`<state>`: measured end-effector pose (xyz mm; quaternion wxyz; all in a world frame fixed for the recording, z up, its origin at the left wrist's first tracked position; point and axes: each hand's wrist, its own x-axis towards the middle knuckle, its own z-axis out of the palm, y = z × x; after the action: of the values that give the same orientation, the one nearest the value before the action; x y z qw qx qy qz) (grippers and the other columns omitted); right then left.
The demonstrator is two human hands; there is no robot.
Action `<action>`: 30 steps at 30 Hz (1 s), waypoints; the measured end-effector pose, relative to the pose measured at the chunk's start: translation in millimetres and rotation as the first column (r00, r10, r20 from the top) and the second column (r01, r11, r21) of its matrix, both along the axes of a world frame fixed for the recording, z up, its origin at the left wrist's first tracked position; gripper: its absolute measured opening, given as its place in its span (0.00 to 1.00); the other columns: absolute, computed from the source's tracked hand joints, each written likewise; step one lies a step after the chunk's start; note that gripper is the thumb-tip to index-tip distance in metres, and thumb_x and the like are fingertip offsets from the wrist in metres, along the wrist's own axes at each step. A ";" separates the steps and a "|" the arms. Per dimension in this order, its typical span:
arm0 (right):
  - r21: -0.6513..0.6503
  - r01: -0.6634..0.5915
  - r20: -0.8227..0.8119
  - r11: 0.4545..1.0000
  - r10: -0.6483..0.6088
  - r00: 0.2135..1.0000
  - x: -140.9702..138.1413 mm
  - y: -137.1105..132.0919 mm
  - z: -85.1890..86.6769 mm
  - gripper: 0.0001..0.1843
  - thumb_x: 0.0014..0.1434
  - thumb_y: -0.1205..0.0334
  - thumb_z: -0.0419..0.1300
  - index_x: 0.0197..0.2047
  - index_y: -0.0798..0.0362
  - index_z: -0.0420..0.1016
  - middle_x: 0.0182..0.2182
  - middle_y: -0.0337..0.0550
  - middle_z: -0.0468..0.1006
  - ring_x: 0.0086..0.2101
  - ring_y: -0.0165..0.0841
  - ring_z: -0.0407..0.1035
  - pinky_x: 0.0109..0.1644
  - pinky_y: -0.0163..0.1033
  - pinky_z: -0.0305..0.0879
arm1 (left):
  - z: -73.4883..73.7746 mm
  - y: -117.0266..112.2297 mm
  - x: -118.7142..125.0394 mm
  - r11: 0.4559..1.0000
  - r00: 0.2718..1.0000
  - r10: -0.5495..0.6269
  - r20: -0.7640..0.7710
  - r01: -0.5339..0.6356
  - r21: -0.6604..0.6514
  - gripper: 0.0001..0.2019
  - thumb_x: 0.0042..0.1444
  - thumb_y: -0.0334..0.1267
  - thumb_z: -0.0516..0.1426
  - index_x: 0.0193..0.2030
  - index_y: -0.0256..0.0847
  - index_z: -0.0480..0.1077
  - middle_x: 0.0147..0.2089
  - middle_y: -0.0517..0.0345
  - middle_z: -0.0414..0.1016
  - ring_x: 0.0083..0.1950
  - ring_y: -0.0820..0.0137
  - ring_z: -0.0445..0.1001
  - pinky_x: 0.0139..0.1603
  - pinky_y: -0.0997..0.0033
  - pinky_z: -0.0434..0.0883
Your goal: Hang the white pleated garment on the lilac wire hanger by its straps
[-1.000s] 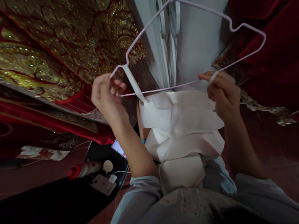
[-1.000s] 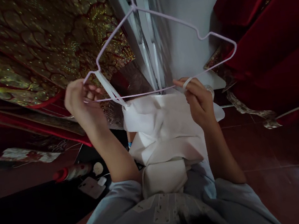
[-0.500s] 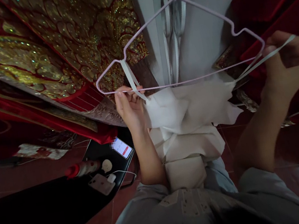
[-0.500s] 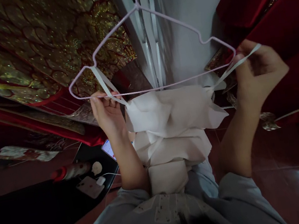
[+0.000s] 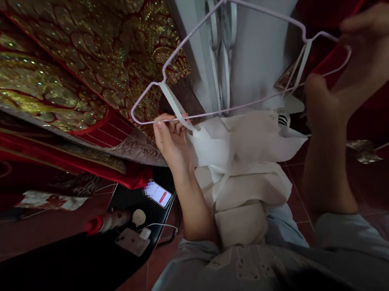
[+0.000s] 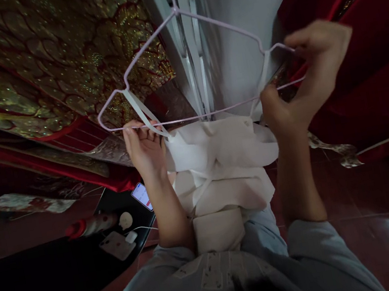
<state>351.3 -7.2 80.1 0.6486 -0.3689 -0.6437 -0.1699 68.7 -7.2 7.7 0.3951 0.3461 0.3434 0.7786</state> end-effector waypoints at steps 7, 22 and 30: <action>-0.577 -0.233 0.052 0.783 0.320 0.946 -48.2 -34.7 -64.5 0.26 0.72 0.52 0.62 0.71 0.41 0.74 0.63 0.51 0.76 0.35 0.33 0.72 0.39 0.48 0.79 | 2.2 -4.6 -3.1 1.000 1.000 0.006 -0.026 -0.006 -0.020 0.24 0.71 0.65 0.63 0.41 0.45 0.75 0.39 0.55 0.86 0.42 0.65 0.85 0.50 0.67 0.79; -0.510 -0.279 -0.104 0.813 0.264 0.959 -62.6 -24.7 -98.2 0.23 0.73 0.57 0.60 0.69 0.38 0.74 0.66 0.52 0.74 0.44 0.38 0.76 0.39 0.46 0.76 | 61.7 -29.1 -54.3 0.995 0.997 -0.067 -0.039 0.070 0.076 0.19 0.79 0.54 0.56 0.56 0.50 0.86 0.63 0.57 0.85 0.27 0.77 0.65 0.23 0.71 0.57; -0.508 -0.269 -0.082 0.818 0.265 0.961 -68.1 -31.9 -93.3 0.24 0.73 0.55 0.60 0.70 0.38 0.75 0.63 0.51 0.77 0.39 0.36 0.74 0.37 0.46 0.76 | 26.8 -24.6 -23.4 0.999 0.998 -0.044 -0.039 0.043 -0.024 0.09 0.73 0.43 0.65 0.47 0.42 0.84 0.47 0.51 0.89 0.25 0.77 0.68 0.22 0.74 0.52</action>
<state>283.2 -39.1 -13.2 0.5461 -0.4356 -0.7083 0.1022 45.3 -31.8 34.5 0.4091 0.3644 0.3526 0.7587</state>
